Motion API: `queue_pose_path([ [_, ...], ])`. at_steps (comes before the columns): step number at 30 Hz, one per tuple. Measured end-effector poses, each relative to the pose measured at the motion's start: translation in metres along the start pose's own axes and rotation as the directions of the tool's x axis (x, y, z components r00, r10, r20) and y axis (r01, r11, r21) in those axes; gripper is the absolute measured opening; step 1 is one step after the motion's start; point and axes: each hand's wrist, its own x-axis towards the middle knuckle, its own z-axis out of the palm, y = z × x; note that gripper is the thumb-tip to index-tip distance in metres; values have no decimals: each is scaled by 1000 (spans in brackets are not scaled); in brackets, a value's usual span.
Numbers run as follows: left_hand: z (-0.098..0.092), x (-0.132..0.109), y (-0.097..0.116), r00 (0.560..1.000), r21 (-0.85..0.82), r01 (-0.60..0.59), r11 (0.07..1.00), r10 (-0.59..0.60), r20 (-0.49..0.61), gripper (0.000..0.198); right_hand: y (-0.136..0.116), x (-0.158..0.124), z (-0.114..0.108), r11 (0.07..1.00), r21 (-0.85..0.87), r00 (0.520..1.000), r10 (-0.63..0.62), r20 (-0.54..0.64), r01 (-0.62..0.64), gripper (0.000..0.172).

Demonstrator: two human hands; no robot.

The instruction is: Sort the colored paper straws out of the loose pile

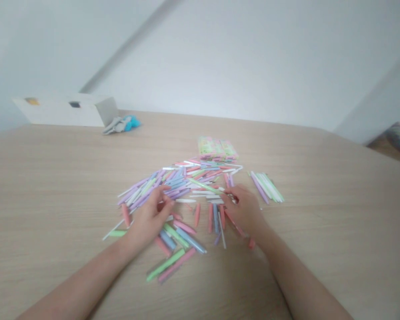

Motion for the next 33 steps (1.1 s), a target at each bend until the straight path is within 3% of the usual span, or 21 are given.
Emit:
queue_pose_path([
  [4,-1,-1,-1,999,-17,-13,1000,13,46,35,20,11,-16,932,-294,977,212,-30,-212,24],
  [7,-2,-2,0,999,10,-12,1000,11,40,32,38,18,-26,811,-476,921,389,3,-341,29],
  [10,-2,-3,2,997,14,-3,1000,2,73,30,54,21,-32,707,-593,856,514,59,-384,35],
  [16,-3,-4,3,996,27,4,1000,-6,90,27,68,21,-35,679,-626,823,559,102,-383,36],
  [33,-4,-3,1,993,46,19,999,-24,118,20,84,19,-27,666,-633,799,589,121,-395,35],
])
